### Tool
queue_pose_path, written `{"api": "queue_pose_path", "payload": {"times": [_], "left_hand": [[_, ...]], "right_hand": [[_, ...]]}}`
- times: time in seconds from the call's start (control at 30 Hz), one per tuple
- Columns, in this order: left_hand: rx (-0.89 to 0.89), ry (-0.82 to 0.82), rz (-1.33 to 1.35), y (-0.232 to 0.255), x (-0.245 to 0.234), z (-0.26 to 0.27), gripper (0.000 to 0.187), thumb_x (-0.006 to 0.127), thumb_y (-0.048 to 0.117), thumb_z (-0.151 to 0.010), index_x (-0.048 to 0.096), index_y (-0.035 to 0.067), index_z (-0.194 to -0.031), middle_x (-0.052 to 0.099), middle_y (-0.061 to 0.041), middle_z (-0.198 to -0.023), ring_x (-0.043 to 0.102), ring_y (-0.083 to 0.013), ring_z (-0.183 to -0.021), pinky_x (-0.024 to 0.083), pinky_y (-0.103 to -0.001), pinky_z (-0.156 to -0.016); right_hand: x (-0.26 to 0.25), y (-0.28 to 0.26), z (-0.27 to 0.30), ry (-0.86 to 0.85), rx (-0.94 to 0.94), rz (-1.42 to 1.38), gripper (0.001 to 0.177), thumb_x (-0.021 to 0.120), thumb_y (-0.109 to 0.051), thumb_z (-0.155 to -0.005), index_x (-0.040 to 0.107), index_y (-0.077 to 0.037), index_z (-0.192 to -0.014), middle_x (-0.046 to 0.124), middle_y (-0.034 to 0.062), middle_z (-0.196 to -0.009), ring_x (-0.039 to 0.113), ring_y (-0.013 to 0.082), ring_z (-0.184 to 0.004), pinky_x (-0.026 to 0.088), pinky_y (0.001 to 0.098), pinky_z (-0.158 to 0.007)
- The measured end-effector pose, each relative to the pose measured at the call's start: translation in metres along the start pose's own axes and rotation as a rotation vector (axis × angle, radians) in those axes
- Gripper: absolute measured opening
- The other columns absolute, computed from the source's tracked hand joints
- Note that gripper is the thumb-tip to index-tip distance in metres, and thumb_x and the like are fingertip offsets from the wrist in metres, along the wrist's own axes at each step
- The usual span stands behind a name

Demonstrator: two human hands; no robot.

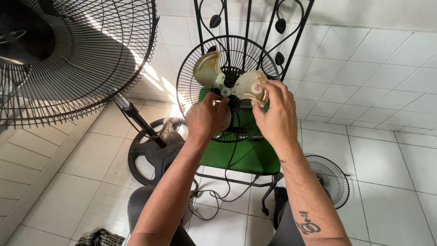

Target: The person disassembles a small electric fan by removing the front grille and fan blades using a screwdriver, then reassembles the fan by reattaching the grille and securing it with screws.

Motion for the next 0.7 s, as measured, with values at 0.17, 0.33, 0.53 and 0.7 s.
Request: {"api": "queue_pose_path", "payload": {"times": [0.17,0.33,0.53,0.7], "left_hand": [[0.019,0.035,-0.018,0.003,0.002,0.003,0.032,0.068,0.046,-0.095,0.075,0.015,-0.093,0.071,-0.01,-0.064,0.071,-0.0314,-0.059,0.054,-0.044,-0.053],[0.01,0.025,0.004,0.003,0.001,0.004,0.034,0.067,0.046,-0.096,0.075,0.013,-0.094,0.073,-0.011,-0.067,0.072,-0.0316,-0.061,0.054,-0.043,-0.055],[-0.177,0.048,0.418,-0.016,0.005,0.013,0.027,0.065,0.03,-0.093,0.074,0.009,-0.109,0.065,-0.01,-0.062,0.061,-0.0204,-0.053,0.048,-0.037,-0.053],[-0.558,-0.131,1.298,-0.047,0.018,0.016,0.039,0.045,0.006,-0.09,0.058,0.005,-0.127,0.057,-0.003,-0.078,0.047,-0.0117,-0.063,0.038,-0.029,-0.055]], "right_hand": [[0.013,0.005,0.008,-0.265,-0.082,0.146,0.029,0.083,-0.027,-0.087,0.072,-0.01,-0.108,0.071,0.0103,-0.111,0.062,0.0286,-0.106,0.041,0.0482,-0.101],[0.04,-0.004,0.034,-0.545,-0.142,0.273,0.037,0.084,-0.03,-0.078,0.074,-0.008,-0.105,0.071,0.0084,-0.103,0.062,0.027,-0.103,0.037,0.047,-0.105],[0.053,0.001,0.036,-0.604,-0.063,0.289,0.034,0.084,-0.029,-0.079,0.075,-0.008,-0.104,0.071,0.0081,-0.099,0.062,0.0263,-0.103,0.039,0.0439,-0.101],[0.058,0.004,0.033,-0.609,-0.088,0.302,0.03,0.082,-0.027,-0.081,0.074,-0.007,-0.102,0.071,0.0107,-0.101,0.063,0.028,-0.104,0.04,0.0442,-0.098]]}}
Point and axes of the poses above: each hand's wrist, its own z-axis away from the middle knuckle, its own x-axis out of the palm, y = z × x, the point moved 4 cm from there along -z, towards the middle knuckle
